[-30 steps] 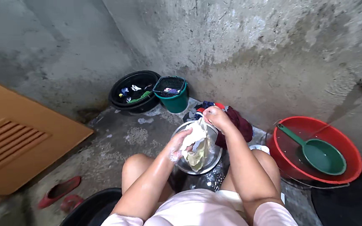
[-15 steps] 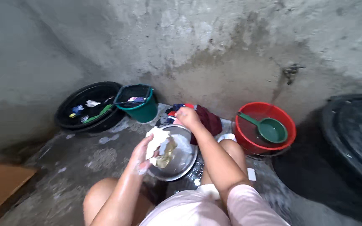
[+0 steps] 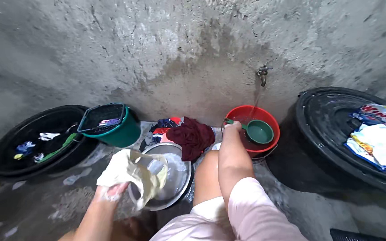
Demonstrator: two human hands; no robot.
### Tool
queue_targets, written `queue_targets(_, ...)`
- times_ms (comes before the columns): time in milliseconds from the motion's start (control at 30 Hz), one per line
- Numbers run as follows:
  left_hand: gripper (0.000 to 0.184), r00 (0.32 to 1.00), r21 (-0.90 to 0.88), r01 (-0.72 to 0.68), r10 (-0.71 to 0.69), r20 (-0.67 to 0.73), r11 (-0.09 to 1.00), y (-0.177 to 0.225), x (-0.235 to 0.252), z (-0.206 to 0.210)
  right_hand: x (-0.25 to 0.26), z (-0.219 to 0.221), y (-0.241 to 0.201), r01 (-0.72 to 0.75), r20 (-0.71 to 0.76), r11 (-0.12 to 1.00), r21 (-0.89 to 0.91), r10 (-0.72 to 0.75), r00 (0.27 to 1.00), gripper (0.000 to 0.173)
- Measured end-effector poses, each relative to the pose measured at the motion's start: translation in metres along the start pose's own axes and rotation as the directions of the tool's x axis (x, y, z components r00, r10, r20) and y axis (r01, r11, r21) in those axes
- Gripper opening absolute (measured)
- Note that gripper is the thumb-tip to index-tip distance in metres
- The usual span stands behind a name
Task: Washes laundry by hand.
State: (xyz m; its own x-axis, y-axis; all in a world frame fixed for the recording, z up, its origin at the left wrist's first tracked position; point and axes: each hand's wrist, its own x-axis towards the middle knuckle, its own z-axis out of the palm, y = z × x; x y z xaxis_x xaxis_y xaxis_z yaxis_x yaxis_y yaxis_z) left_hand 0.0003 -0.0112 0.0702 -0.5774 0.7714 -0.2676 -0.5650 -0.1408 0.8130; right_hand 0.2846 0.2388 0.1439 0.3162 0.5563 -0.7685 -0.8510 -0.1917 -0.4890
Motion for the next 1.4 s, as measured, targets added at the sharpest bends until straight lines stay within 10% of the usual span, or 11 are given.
queue_targets(100,0.051,0.998,-0.276,0.019,0.000,0.070,0.961,-0.024,0.048,-0.048,0.135,-0.017,0.055,0.241,0.074,0.963,0.117,-0.250,0.965,0.054)
queue_targets(167,0.059,0.996,-0.327,0.032,-0.002,0.092,0.944,-0.022,0.052,-0.043,0.208,-0.012,0.061,0.110,0.098,0.972,0.210,-0.132,0.986,0.060)
queue_targets(367,0.029,1.000,0.151,-0.019,0.019,-0.004,0.988,-0.015,0.042,-0.038,0.230,-0.015,0.039,-0.038,0.099,0.996,0.083,0.030,0.995,0.056)
queue_targets(567,0.060,0.997,-0.271,0.022,0.001,0.082,0.962,-0.011,0.053,-0.035,0.161,0.008,0.037,-0.012,0.223,0.974,0.228,-0.040,0.974,0.034)
queue_targets(800,0.073,0.985,-0.359,0.171,-0.161,0.058,0.918,-0.025,0.037,-0.027,0.026,-0.001,0.114,0.052,0.512,0.996,-0.071,-0.008,0.859,0.028)
queue_targets(1400,0.035,0.950,-0.077,0.312,-0.313,-0.007,0.947,-0.082,0.085,-0.002,-0.032,-0.031,0.242,0.660,0.860,0.552,-0.510,0.342,0.378,0.044)
